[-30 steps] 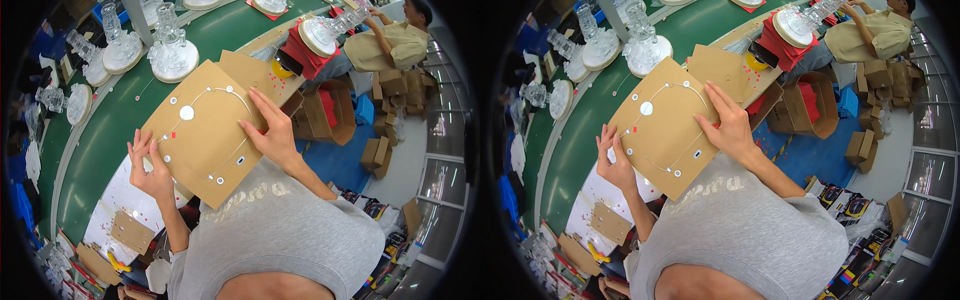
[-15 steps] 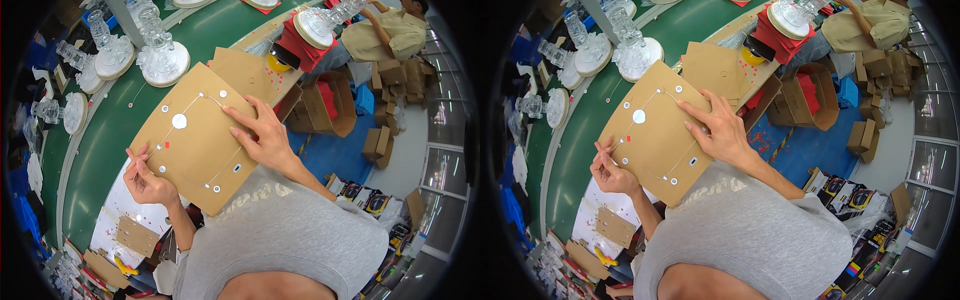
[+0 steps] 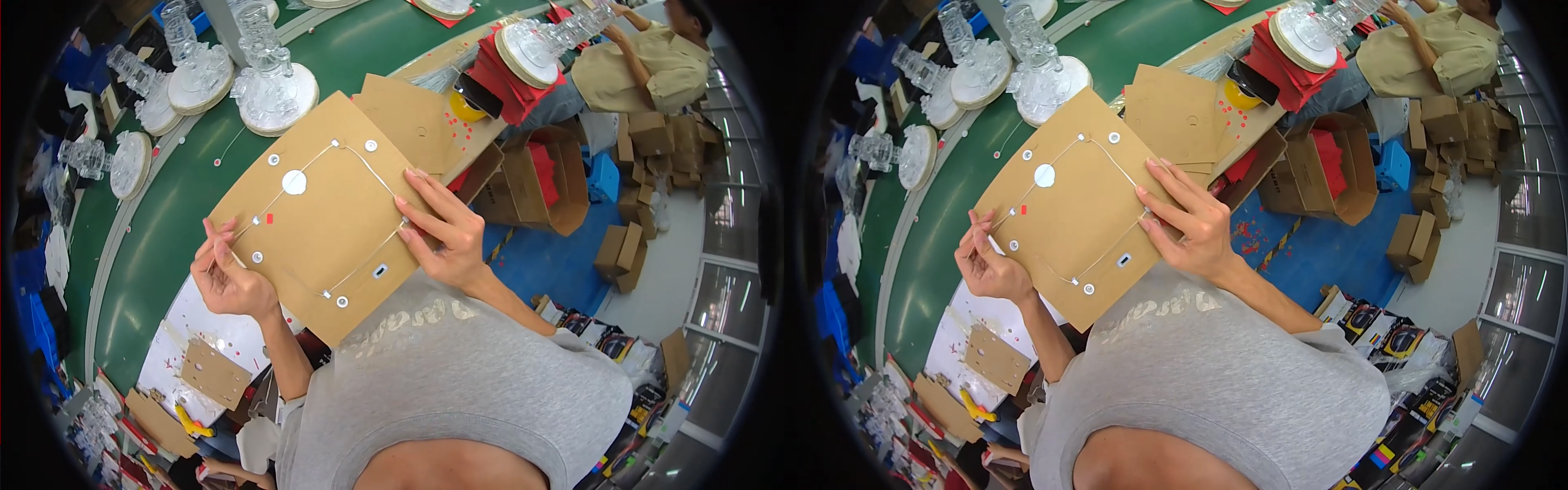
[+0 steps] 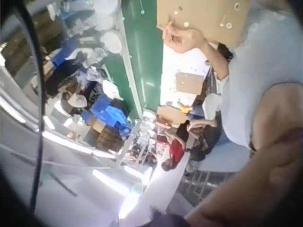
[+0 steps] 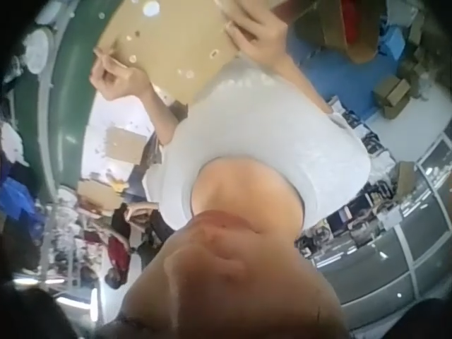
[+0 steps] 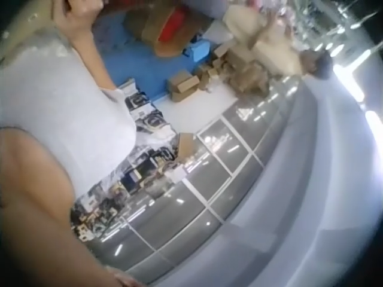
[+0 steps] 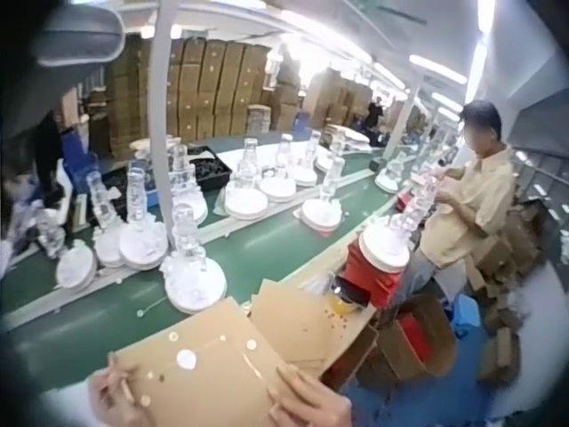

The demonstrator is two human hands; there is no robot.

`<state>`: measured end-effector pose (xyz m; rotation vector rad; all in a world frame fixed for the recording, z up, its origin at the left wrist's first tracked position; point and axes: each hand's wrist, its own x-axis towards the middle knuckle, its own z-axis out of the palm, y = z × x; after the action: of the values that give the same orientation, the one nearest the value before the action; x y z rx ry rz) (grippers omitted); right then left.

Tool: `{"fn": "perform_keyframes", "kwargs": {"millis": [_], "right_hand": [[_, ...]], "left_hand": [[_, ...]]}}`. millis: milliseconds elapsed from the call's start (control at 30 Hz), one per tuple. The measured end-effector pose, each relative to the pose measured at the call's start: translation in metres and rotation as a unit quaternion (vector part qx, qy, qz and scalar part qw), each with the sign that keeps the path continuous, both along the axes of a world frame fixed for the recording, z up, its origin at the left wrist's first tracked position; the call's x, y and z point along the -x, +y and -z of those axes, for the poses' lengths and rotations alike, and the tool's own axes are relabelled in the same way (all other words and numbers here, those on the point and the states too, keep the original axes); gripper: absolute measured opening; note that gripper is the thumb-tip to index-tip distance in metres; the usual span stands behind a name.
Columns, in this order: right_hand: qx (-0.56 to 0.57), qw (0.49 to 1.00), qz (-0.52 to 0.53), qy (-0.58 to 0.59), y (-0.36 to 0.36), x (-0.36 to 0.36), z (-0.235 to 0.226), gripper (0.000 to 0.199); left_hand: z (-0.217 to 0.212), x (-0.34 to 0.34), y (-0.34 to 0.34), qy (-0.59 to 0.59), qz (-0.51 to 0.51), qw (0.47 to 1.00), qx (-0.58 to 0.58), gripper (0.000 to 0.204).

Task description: Assembling electronic components and light plates onto cardboard templates on a production line.

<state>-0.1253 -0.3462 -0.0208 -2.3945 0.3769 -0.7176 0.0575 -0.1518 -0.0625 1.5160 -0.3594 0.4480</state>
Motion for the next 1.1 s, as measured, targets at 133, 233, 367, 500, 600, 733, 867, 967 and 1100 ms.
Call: {"fn": "perform_keyframes", "kwargs": {"millis": [133, 233, 367, 500, 600, 733, 867, 967, 1100], "right_hand": [[-0.082, 0.994, -0.057, 0.031, -0.023, 0.0, -0.024, 0.044], [0.156, 0.974, -0.163, -0.003, -0.042, -0.056, -0.049, 0.055], [0.212, 0.92, -0.324, -0.066, -0.023, -0.134, -0.038, 0.064], [0.113, 0.88, -0.393, 0.24, -0.009, -0.162, -0.032, 0.071], [0.122, 0.86, -0.365, 0.335, -0.017, -0.166, -0.033, 0.076], [0.037, 0.896, -0.303, 0.324, -0.039, -0.192, -0.012, 0.074], [-0.066, 0.892, -0.256, 0.365, -0.05, -0.207, -0.009, 0.081], [-0.049, 0.906, -0.136, 0.397, -0.047, -0.198, -0.012, 0.079], [0.102, 0.963, -0.061, 0.244, -0.035, -0.152, 0.003, 0.057]], "left_hand": [[-0.01, -0.005, 0.011, -0.061, 0.052, 0.993, -0.087, 0.007], [-0.012, -0.001, 0.021, -0.076, 0.052, 0.987, -0.131, 0.008], [-0.037, 0.024, 0.022, -0.122, 0.049, 0.957, -0.259, 0.008], [-0.048, 0.073, 0.027, -0.171, 0.014, 0.929, -0.328, 0.01], [-0.054, 0.104, 0.041, -0.175, -0.012, 0.944, -0.281, 0.011], [-0.077, 0.119, 0.036, -0.122, 0.028, 0.961, -0.246, 0.016], [-0.069, 0.097, 0.008, 0.004, 0.001, 0.945, -0.326, 0.034], [-0.04, 0.068, 0.007, -0.013, -0.037, 0.905, -0.423, 0.051], [-0.033, 0.035, 0.01, -0.013, -0.028, 0.932, -0.36, 0.052]]}}
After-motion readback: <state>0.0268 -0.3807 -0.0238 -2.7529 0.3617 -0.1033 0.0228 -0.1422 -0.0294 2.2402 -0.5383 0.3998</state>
